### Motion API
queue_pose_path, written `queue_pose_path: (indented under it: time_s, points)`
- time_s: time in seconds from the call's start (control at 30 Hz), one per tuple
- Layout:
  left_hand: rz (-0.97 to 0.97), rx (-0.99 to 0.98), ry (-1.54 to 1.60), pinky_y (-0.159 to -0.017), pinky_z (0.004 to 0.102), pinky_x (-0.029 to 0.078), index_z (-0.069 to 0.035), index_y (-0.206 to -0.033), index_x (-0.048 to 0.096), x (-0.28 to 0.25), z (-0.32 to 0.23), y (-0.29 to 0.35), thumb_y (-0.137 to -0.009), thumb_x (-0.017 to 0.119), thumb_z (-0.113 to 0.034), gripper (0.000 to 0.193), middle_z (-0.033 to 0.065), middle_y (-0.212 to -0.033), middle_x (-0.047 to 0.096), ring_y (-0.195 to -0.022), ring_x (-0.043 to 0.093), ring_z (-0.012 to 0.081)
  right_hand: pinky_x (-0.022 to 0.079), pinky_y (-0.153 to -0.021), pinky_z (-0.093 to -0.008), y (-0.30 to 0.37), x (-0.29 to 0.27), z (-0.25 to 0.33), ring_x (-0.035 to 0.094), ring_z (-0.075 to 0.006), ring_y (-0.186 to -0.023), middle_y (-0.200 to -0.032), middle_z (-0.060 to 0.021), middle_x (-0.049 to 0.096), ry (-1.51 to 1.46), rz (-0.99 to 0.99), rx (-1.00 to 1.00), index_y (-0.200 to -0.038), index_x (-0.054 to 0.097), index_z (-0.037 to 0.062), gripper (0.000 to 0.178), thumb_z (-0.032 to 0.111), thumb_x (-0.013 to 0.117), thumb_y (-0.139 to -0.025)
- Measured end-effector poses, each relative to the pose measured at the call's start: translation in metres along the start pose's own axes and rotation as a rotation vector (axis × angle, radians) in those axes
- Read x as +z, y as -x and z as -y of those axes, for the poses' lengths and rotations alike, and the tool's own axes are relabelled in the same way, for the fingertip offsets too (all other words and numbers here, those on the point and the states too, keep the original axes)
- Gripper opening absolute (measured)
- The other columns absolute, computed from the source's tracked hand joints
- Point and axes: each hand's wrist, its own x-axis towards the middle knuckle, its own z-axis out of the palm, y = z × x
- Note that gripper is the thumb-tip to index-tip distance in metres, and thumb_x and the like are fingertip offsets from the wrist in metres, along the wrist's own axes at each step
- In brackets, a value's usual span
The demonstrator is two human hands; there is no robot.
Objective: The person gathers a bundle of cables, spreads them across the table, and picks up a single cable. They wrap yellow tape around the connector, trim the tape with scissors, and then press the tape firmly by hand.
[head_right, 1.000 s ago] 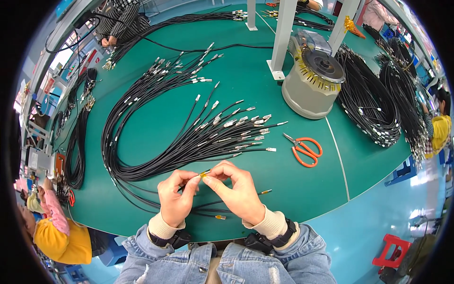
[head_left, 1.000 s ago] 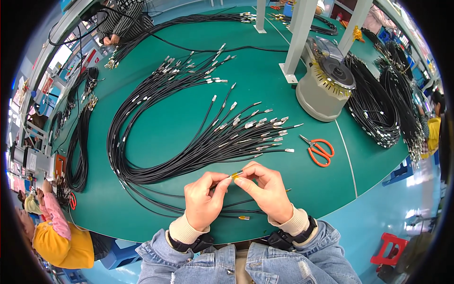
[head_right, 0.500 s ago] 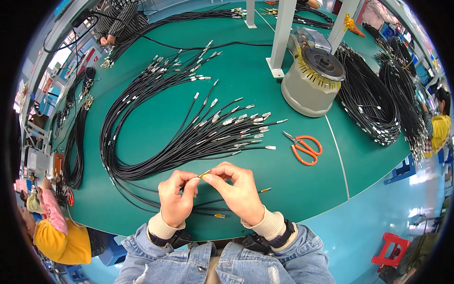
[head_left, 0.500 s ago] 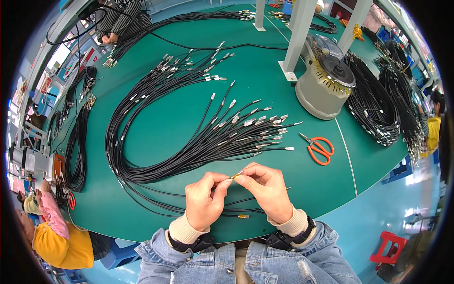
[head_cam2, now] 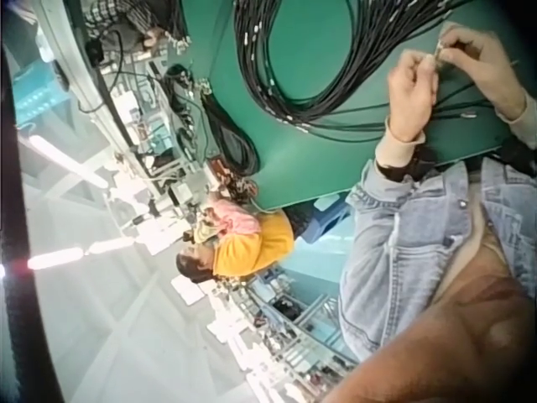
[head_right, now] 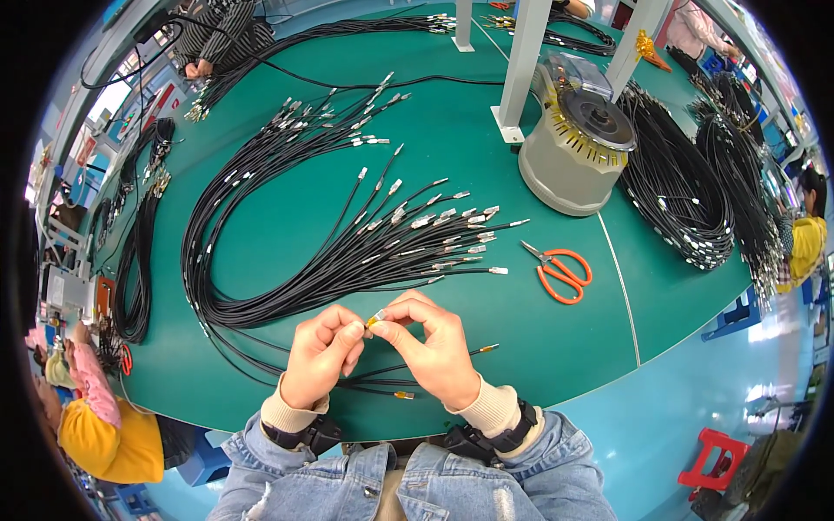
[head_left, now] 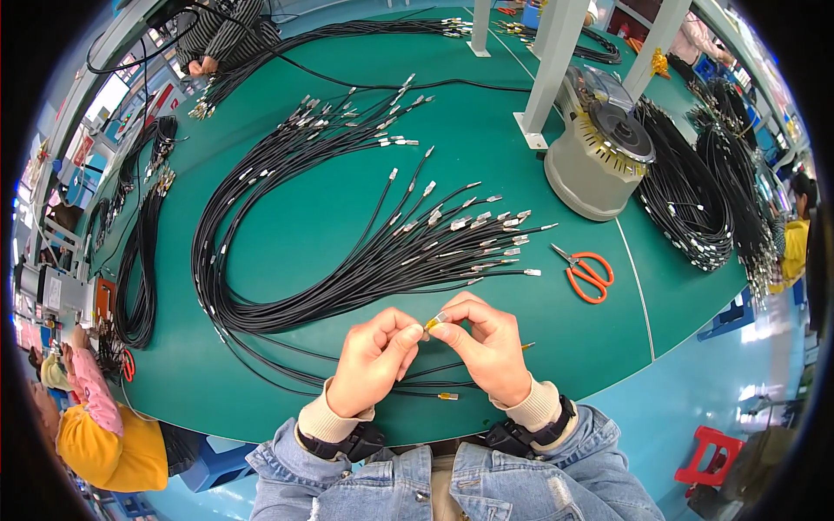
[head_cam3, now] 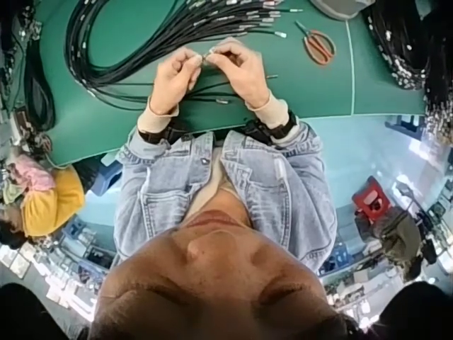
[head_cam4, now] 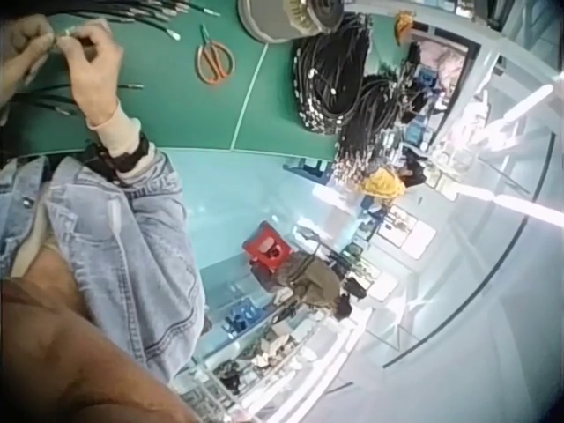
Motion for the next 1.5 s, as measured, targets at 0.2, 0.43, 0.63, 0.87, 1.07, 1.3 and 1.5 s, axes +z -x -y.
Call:
queue_pose_path:
  time_s: [0.2,0.43,0.63,0.87,1.07,1.3,1.5]
  points:
    - [0.158,-0.11,0.139,-0.042,0.0197,0.03,0.0,-0.088,0.056,-0.008,-0.003,-0.002,-0.097,0.048,-0.018,0.022,-0.0029,-0.057,0.045,-0.046,0.037,0.0034,0.044,-0.075,-0.0258,-0.002,0.004,0.007,0.053,-0.0138,-0.081,-0.086,-0.0067,0.058,0.014,-0.012,-0.002,-0.093,0.062,-0.0023,0.011,0.001,0.064,-0.083]
    - [0.29,-0.24,0.308,-0.043,0.0188,0.029,-0.001,-0.089,0.056,-0.018,-0.002,-0.004,-0.098,0.047,-0.021,0.023,-0.0033,-0.057,0.044,-0.046,0.035,0.0036,0.046,-0.076,-0.0273,-0.002,-0.004,0.0,0.058,-0.0177,-0.081,-0.08,-0.0071,0.062,0.016,0.162,-0.008,-0.096,0.064,0.0015,0.014,0.004,0.064,-0.082]
    - [0.259,-0.239,0.416,-0.041,0.0186,0.028,-0.001,-0.087,0.055,-0.018,0.0,-0.007,-0.097,0.049,-0.018,0.021,-0.0027,-0.058,0.045,-0.046,0.035,0.0038,0.047,-0.078,-0.0271,-0.003,-0.009,0.01,0.059,-0.0163,-0.085,-0.086,-0.0067,0.062,-0.016,0.157,0.066,-0.098,0.063,-0.0004,0.014,0.003,0.06,-0.085]
    - [0.198,-0.127,0.107,-0.042,0.0195,0.032,0.0,-0.09,0.057,-0.003,0.008,-0.008,-0.094,0.054,-0.017,0.018,-0.0011,-0.06,0.051,-0.047,0.041,0.0051,0.048,-0.079,-0.0257,-0.001,-0.015,0.013,0.059,-0.0138,-0.086,-0.093,-0.0072,0.06,-0.089,0.117,0.118,-0.098,0.06,-0.0033,0.012,0.001,0.059,-0.087]
    - [0.053,0.201,-0.364,-0.051,0.0217,0.043,-0.001,-0.093,0.061,0.015,0.009,-0.002,-0.087,0.064,-0.014,0.015,0.0064,-0.069,0.062,-0.055,0.055,0.0104,0.046,-0.073,-0.0272,0.004,-0.028,0.005,0.058,-0.0134,-0.079,-0.085,-0.006,0.063,0.07,0.169,0.05,-0.096,0.062,-0.0002,0.012,0.007,0.06,-0.086]
    - [0.242,0.424,-0.795,-0.066,0.0324,0.05,-0.004,-0.091,0.064,0.016,0.01,-0.01,-0.077,0.07,-0.011,0.017,0.0099,-0.08,0.065,-0.071,0.062,0.0241,0.047,-0.072,-0.027,0.017,-0.064,0.018,0.058,-0.0145,-0.077,-0.087,-0.008,0.06,0.469,0.439,0.078,-0.093,0.062,0.0001,0.009,0.007,0.061,-0.086]
    - [0.04,0.535,-0.998,-0.069,0.0376,0.048,-0.005,-0.089,0.062,0.015,0.008,-0.039,-0.073,0.069,-0.008,0.017,0.0089,-0.087,0.06,-0.082,0.057,0.0278,0.046,-0.069,-0.0266,0.013,-0.103,0.038,0.057,-0.0132,-0.073,-0.082,-0.0069,0.061,0.614,0.351,0.138,-0.091,0.063,0.0007,0.01,0.009,0.061,-0.085]
